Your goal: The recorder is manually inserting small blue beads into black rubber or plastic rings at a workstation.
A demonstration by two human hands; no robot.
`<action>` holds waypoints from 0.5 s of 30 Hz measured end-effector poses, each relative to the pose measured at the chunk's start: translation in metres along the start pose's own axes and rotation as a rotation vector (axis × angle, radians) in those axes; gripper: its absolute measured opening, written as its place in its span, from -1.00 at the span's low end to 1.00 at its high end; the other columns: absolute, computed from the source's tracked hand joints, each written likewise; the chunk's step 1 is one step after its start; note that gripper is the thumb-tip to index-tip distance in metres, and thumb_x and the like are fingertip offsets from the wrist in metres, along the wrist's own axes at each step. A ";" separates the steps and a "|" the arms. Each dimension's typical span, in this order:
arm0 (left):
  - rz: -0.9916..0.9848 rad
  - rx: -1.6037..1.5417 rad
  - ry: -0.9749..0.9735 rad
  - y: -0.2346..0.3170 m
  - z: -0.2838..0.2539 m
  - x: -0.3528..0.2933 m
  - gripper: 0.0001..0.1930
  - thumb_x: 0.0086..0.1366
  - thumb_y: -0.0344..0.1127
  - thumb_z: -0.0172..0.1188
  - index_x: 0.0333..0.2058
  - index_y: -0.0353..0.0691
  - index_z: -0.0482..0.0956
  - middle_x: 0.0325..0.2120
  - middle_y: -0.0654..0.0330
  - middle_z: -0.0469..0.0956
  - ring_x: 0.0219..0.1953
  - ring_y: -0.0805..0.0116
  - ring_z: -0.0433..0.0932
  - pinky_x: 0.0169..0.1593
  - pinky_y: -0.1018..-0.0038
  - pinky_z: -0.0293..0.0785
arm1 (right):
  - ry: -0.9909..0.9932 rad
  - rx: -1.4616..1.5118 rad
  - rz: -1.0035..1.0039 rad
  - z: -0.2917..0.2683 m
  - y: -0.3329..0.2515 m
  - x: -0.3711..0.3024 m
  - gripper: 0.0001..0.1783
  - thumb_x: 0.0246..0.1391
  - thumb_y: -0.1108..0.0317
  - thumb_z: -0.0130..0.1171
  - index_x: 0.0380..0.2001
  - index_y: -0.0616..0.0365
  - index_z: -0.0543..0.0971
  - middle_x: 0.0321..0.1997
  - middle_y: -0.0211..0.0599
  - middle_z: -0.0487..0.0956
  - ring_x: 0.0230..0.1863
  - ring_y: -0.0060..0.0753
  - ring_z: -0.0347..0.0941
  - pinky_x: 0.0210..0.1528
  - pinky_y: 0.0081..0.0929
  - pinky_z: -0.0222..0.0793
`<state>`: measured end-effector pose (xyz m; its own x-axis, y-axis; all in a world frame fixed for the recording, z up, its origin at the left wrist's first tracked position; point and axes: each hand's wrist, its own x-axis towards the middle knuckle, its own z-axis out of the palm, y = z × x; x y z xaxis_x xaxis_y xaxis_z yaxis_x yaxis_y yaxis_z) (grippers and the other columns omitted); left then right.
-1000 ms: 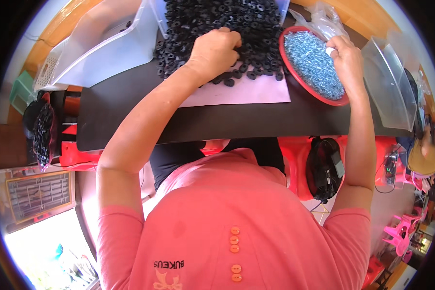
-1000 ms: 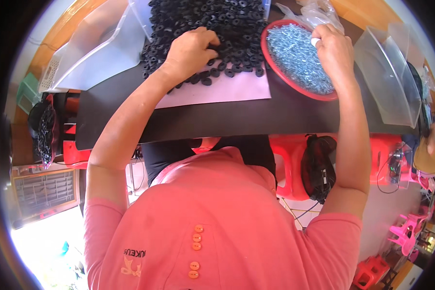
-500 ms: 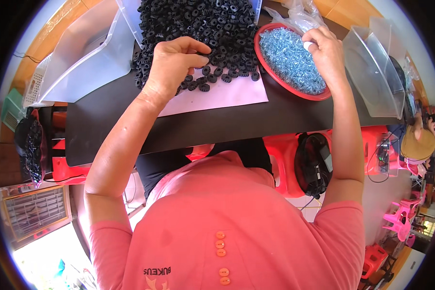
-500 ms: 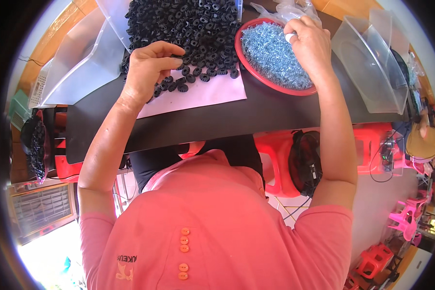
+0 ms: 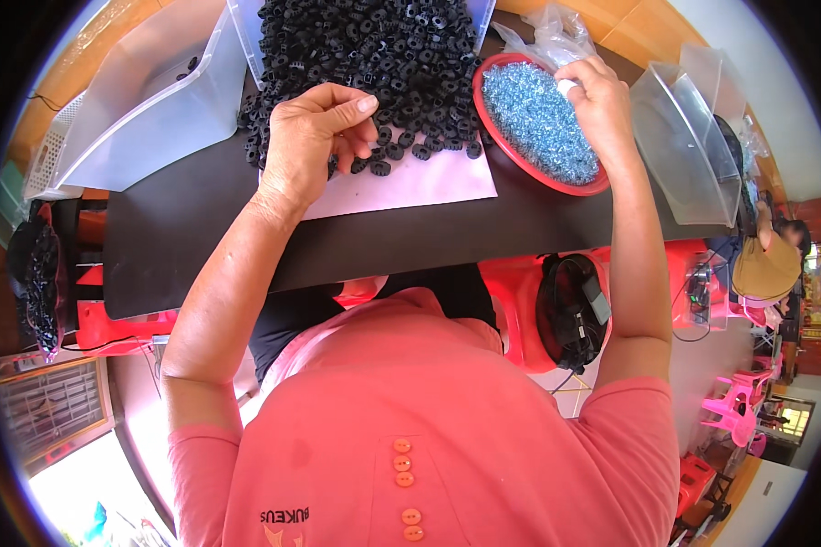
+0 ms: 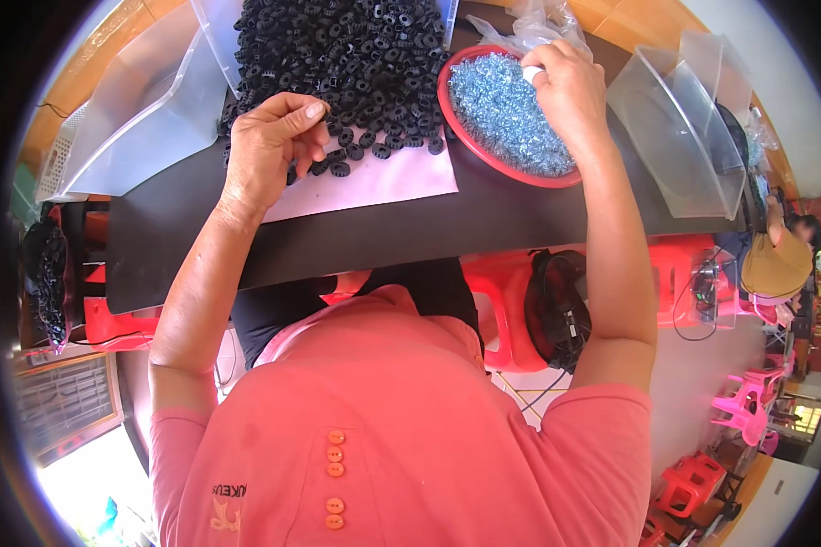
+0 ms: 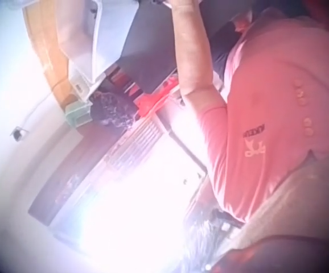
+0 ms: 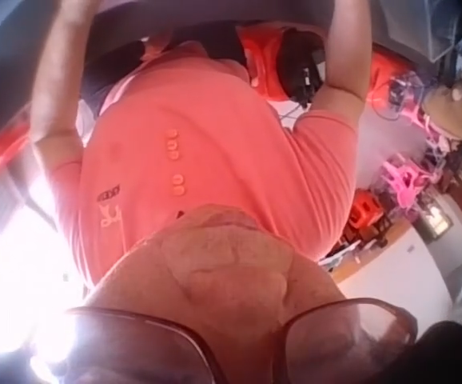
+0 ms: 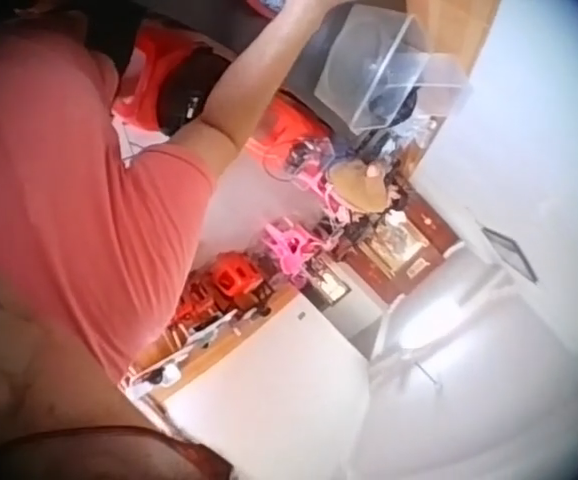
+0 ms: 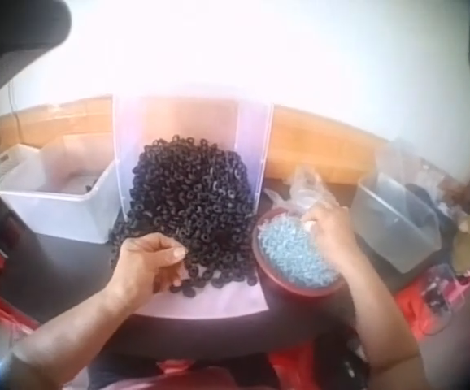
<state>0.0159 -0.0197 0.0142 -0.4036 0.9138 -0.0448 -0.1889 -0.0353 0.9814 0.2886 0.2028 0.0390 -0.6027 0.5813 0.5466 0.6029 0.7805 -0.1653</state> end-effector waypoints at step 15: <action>-0.007 -0.128 -0.070 0.000 -0.002 -0.003 -0.86 0.18 -0.47 0.29 -0.28 -0.37 0.62 -0.55 0.17 0.59 -0.63 0.55 0.48 -0.65 0.64 0.31 | 0.163 0.531 0.264 -0.002 0.003 0.003 -0.78 0.02 0.66 0.13 -0.28 0.18 0.64 -0.33 -0.41 0.65 -0.31 -0.62 0.48 -0.17 -0.62 0.37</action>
<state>0.0155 -0.0228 0.0137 -0.3398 0.9399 -0.0338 -0.3060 -0.0765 0.9490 0.2899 0.2066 0.0417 -0.3556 0.7607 0.5431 0.3526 0.6473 -0.6758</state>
